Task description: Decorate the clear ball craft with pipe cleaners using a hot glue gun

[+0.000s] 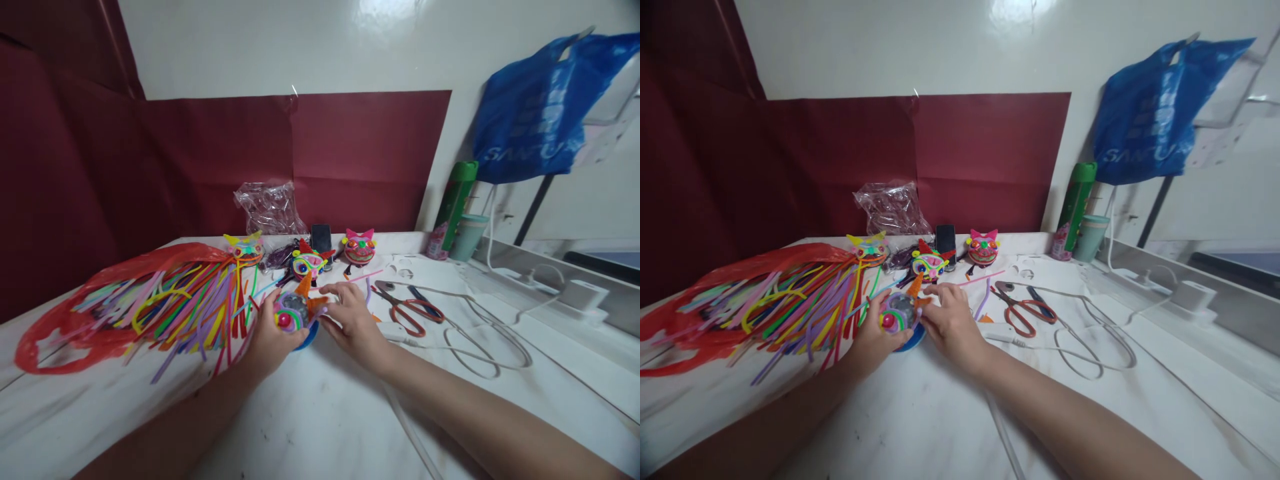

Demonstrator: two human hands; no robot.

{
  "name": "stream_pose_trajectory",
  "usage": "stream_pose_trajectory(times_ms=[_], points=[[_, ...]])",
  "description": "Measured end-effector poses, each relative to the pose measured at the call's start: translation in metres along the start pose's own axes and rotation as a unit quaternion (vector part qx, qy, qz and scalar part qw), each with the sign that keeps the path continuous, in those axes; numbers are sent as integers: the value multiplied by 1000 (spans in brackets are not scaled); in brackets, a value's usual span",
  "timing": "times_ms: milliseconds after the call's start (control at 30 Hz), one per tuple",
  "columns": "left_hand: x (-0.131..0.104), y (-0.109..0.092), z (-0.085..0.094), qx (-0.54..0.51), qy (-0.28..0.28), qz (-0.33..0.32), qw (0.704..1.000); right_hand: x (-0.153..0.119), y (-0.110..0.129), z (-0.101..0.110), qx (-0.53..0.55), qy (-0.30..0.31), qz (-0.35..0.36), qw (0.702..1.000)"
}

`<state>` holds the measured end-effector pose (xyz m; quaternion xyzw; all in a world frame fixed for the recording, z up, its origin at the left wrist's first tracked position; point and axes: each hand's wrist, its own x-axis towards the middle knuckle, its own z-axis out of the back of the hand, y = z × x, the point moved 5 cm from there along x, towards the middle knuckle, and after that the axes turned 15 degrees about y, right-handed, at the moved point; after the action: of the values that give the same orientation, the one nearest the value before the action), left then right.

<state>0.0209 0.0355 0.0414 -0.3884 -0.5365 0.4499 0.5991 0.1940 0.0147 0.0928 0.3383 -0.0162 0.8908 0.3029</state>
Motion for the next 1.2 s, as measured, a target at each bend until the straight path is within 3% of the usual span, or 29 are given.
stream_pose_trajectory(times_ms=[200,467,600,700,800,900,1033,1200], points=[[-3,-7,-2,139,8,-81,987,4,0,2,-57,30,19,998],[-8,-14,-12,192,70,-147,968,6,-14,-2,43,104,-66,991],[-8,-15,-14,179,78,-104,975,6,-21,-2,71,71,-129,987],[-6,-5,-11,59,85,21,994,7,-22,6,106,26,-145,983],[-6,5,-9,-85,95,114,985,8,-24,20,157,-51,-125,978],[-3,7,-4,-175,85,117,974,5,-30,21,198,-92,-147,965],[-1,5,-2,-202,82,93,971,1,-32,-7,270,-41,-188,943],[-3,3,-2,-157,79,75,982,-5,-24,-38,353,-10,-218,910]])
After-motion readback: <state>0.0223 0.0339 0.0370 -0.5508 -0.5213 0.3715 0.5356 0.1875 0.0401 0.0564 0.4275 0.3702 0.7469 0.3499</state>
